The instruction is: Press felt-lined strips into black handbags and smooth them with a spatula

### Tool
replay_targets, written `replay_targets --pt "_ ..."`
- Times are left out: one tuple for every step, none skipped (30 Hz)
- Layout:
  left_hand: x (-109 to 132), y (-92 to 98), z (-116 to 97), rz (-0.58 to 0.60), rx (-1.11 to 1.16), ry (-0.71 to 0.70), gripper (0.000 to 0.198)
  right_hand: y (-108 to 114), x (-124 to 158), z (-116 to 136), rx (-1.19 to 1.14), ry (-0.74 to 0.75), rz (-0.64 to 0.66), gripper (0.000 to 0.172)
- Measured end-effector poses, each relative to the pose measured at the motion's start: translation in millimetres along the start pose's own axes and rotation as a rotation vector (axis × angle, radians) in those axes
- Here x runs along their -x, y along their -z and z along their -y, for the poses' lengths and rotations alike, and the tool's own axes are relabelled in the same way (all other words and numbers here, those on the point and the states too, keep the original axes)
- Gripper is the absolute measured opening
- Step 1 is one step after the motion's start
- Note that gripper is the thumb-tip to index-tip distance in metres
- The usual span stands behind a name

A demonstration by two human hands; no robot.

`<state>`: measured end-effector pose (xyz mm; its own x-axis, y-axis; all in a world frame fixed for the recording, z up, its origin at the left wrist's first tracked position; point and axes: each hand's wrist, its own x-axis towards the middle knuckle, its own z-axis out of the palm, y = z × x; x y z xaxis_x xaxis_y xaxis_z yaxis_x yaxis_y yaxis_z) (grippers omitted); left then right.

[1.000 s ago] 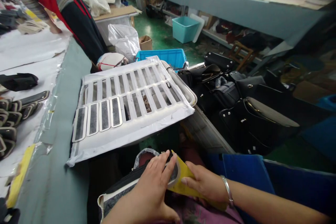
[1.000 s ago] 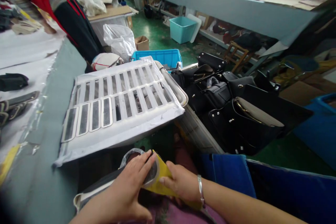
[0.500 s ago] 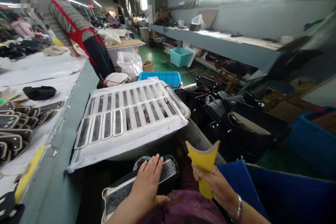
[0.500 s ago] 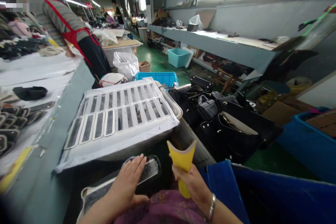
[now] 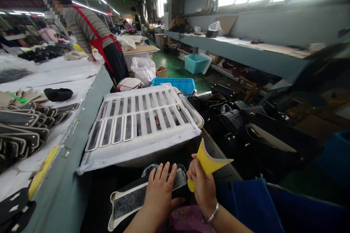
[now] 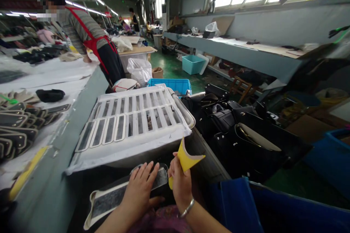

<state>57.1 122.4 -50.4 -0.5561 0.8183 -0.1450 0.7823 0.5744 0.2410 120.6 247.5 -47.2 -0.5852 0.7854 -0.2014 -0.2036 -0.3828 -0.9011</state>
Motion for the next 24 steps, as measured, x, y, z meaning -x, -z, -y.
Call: replay_targets --pt "-1 0.3 0 0.007 -0.004 0.009 0.083 0 3 -3 0.037 0.008 -0.003 0.029" --pt "-2 0.2 0 0.008 -0.01 0.012 0.082 -1 5 -6 0.078 0.023 -0.008 0.03" --pt "-3 -0.4 1 0.001 -0.017 0.009 0.082 -2 6 -9 0.115 0.038 -0.01 0.032" --pt "-4 -1.3 1 -0.01 -0.024 0.0 0.082 -2 5 -10 0.143 0.042 -0.002 0.034" --pt "-4 -2.4 2 -0.023 -0.028 -0.01 0.081 -3 3 -10 0.155 0.024 0.017 0.035" --pt "-5 -3.7 2 -0.033 -0.031 -0.021 0.082 -3 -2 -9 0.145 -0.017 0.043 0.036" --pt "-5 -5.1 2 -0.038 -0.03 -0.029 0.082 -3 -7 -6 0.116 -0.07 0.067 0.036" --pt "-5 -6.4 3 -0.038 -0.027 -0.034 0.082 -4 -14 -2 0.074 -0.117 0.081 0.035" --pt "-5 -7.5 3 -0.036 -0.021 -0.036 0.081 -4 -21 2 0.025 -0.145 0.08 0.033" --pt "-5 -8.6 3 -0.033 -0.015 -0.04 0.081 -6 -29 7 -0.025 -0.148 0.067 0.031" --pt "-5 -9.4 3 -0.034 -0.009 -0.041 0.08 -8 -36 10 -0.069 -0.129 0.051 0.03" --pt "-5 -10.1 4 -0.038 -0.004 -0.041 0.08 -10 -42 12 -0.102 -0.102 0.041 0.029" --pt "-5 -10.7 4 -0.043 0.001 -0.041 0.079 -13 -46 13 -0.119 -0.084 0.048 0.028" --pt "-4 -11.0 5 -0.045 0.004 -0.041 0.079 -15 -50 12 -0.123 -0.079 0.066 0.027" --pt "-4 -11.1 5 -0.043 0.008 -0.041 0.079 -17 -52 10 -0.117 -0.084 0.091 0.027" --pt "-4 -11.0 6 -0.036 0.012 -0.043 0.079 -19 -53 7 -0.104 -0.093 0.114 0.028" --pt "-4 -10.7 6 -0.025 0.016 -0.044 0.079 -20 -52 3 -0.083 -0.099 0.135 0.029" --pt "-4 -10.0 6 -0.013 0.018 -0.044 0.079 -21 -50 -1 -0.057 -0.094 0.151 0.029" --pt "-4 -9.2 5 -0.004 0.017 -0.041 0.078 -21 -48 -4 -0.023 -0.072 0.159 0.03" --pt "-4 -8.2 5 0.002 0.015 -0.036 0.078 -20 -45 -7 0.015 -0.036 0.161 0.03" --pt "-4 -7.1 4 0.006 0.011 -0.03 0.077 -20 -43 -9 0.057 0.0 0.166 0.031" --pt "-4 -6.1 3 0.008 0.006 -0.021 0.076 -20 -42 -9 0.093 0.025 0.174 0.032" --pt "-4 -5.3 2 0.01 0.003 -0.016 0.076 -19 -42 -9 0.105 0.019 0.187 0.033" --pt "-4 -4.9 2 0.01 0.001 -0.014 0.076 -20 -44 -7 0.092 -0.014 0.202 0.034"
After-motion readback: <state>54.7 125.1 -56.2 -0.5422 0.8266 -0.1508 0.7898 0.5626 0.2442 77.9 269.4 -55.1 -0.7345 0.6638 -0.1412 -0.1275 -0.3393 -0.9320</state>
